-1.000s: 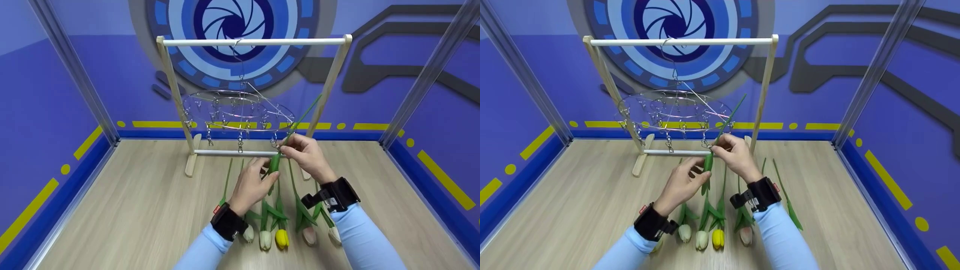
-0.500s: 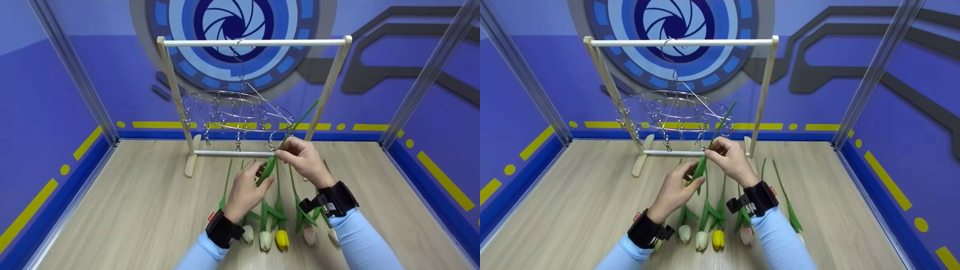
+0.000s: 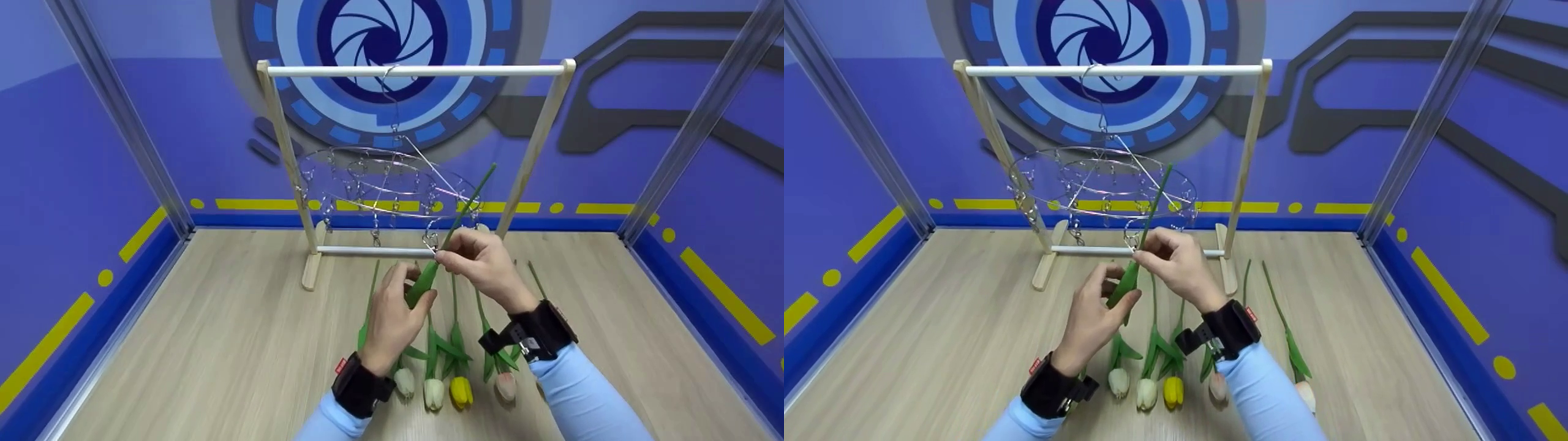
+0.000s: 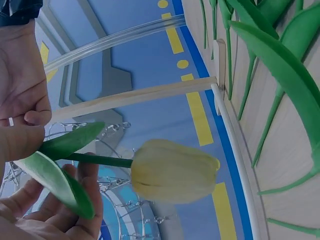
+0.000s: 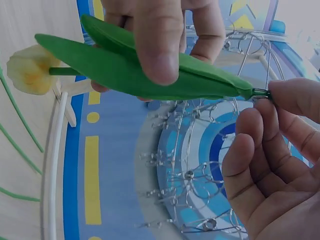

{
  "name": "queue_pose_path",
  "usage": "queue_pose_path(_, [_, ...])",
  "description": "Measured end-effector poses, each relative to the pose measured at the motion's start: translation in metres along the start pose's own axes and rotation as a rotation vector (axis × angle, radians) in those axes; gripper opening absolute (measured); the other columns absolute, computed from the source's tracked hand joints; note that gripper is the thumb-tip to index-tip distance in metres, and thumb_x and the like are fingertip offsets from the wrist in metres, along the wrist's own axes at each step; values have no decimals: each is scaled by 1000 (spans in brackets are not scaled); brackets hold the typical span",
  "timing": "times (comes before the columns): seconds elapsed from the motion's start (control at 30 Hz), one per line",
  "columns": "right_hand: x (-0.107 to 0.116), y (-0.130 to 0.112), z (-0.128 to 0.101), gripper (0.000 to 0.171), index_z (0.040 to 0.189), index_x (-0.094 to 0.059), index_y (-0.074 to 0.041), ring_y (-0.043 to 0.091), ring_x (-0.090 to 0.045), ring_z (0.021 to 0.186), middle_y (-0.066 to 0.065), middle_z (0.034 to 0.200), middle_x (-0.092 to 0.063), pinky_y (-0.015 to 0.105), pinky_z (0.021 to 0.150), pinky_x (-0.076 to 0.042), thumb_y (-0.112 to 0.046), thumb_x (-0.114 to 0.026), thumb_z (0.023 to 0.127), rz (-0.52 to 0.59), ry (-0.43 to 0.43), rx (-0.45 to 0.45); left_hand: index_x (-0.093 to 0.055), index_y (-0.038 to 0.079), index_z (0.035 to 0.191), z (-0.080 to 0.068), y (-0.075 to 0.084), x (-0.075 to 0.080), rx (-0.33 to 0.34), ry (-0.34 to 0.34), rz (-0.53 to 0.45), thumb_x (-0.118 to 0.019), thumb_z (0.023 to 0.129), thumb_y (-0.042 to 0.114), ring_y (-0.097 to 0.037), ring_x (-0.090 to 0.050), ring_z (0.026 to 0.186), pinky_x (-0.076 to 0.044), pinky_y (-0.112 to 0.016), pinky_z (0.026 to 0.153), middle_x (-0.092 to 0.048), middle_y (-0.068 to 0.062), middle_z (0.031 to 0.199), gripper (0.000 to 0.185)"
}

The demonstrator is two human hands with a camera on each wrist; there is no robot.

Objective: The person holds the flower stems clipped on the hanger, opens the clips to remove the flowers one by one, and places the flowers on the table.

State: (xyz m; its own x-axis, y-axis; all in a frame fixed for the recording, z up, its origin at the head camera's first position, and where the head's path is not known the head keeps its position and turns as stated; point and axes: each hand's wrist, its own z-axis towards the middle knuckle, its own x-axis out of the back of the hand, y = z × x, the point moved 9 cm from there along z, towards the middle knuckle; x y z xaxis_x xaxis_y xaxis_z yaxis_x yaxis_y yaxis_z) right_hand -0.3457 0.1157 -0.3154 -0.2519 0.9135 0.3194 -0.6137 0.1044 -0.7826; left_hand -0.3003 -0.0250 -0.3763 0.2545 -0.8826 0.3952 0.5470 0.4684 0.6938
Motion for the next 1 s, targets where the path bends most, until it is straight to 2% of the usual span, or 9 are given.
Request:
queue_pose_path(0.23, [-7,-8,-1,11,85,-63,4,11,-56,60,17,73,-63,23,57,-46,4,-69,94,-1,25,26,-55,7,109,-7,6,11,-84,87,63,-80,91,11,-18,-65,81,-55,-31,71,-59,-8,104,30])
queue_pose_path(0.43, [-9,-9,-1,11,84,-64,4,13,-59,60,17,73,-64,24,56,-49,4,-70,93,10,57,22,-58,6,107,-10,9,16,-163,151,114,-82,87,6,-16,-61,79,-53,-29,65,-59,-8,102,31])
queue_pose_path(0.53, [-10,-8,-1,11,85,-64,4,13,-60,61,16,74,-65,24,56,-50,4,-71,93,14,62,7,-61,6,107,-12,8,17,-174,162,107,-81,88,4,-17,-62,80,-55,-32,66,-60,-9,103,28])
queue_pose_path(0.77, [-14,-5,-1,9,89,-65,7,10,-62,65,14,78,-68,22,60,-51,1,-71,94,30,25,-3,-64,7,106,-13,4,21,-154,162,69,-77,89,1,-16,-66,82,-58,-32,70,-62,-7,101,22])
queue_pose_path(1.0, [-13,-3,-2,10,100,-69,10,16,-66,70,4,83,-70,26,63,-53,4,-61,100,47,-9,10,-66,6,103,-14,2,25,-148,184,27,-74,87,-3,-17,-65,84,-57,-33,71,-64,-6,97,20])
